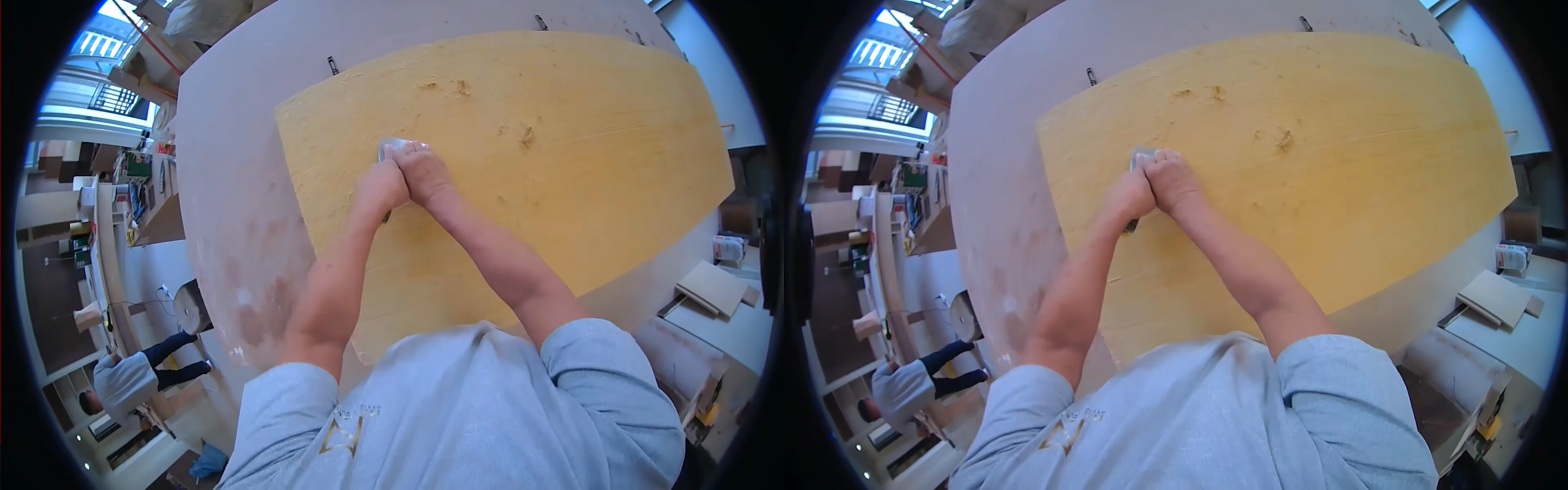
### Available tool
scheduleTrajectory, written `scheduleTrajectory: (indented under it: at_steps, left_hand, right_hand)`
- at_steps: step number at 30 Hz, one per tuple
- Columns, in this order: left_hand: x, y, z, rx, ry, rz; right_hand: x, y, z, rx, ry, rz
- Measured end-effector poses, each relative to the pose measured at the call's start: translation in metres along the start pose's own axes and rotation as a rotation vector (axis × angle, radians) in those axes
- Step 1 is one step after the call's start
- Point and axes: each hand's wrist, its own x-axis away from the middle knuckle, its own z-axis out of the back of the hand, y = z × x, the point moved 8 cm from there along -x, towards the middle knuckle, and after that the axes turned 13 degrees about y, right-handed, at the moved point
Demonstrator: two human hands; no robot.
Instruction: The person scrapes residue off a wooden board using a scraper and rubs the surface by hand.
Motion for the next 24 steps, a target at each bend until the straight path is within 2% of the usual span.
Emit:
scheduleTrajectory:
  at_steps: [2,5,7,9,13,15,17,19,21,22,24]
  left_hand:
    - [0.007,0.003,0.014,-0.050,-0.009,0.014]
    - [0.077,-0.003,-0.013,0.024,0.050,0.058]
    - [0.091,-0.002,-0.022,0.022,-0.005,0.039]
    - [0.081,-0.003,-0.028,0.018,-0.014,0.023]
    - [0.000,-0.007,-0.011,-0.020,0.014,-0.043]
    - [0.003,-0.007,-0.007,0.003,0.025,-0.032]
    - [0.051,-0.009,-0.014,0.052,0.055,0.029]
    - [0.097,-0.008,-0.028,0.109,-0.053,0.092]
    - [0.089,-0.008,-0.027,0.148,-0.022,0.115]
    - [0.095,-0.008,-0.029,0.170,-0.020,0.140]
    - [0.055,-0.008,-0.011,0.233,0.054,0.158]
  right_hand:
    - [0.014,-0.009,0.001,0.028,-0.029,0.011]
    - [0.064,-0.035,0.006,0.117,-0.003,0.088]
    - [0.080,-0.044,0.015,0.122,0.004,0.082]
    - [0.064,-0.031,0.005,0.045,-0.019,0.028]
    - [0.011,-0.004,-0.005,-0.030,-0.123,-0.068]
    - [0.005,-0.003,-0.004,0.000,-0.174,-0.059]
    - [0.040,-0.025,0.006,0.106,-0.048,0.056]
    - [0.075,-0.042,0.011,0.161,0.037,0.113]
    - [0.091,-0.045,0.010,0.162,0.077,0.117]
    - [0.083,-0.040,0.005,0.125,0.039,0.095]
    - [0.043,-0.015,-0.010,0.059,-0.029,0.035]
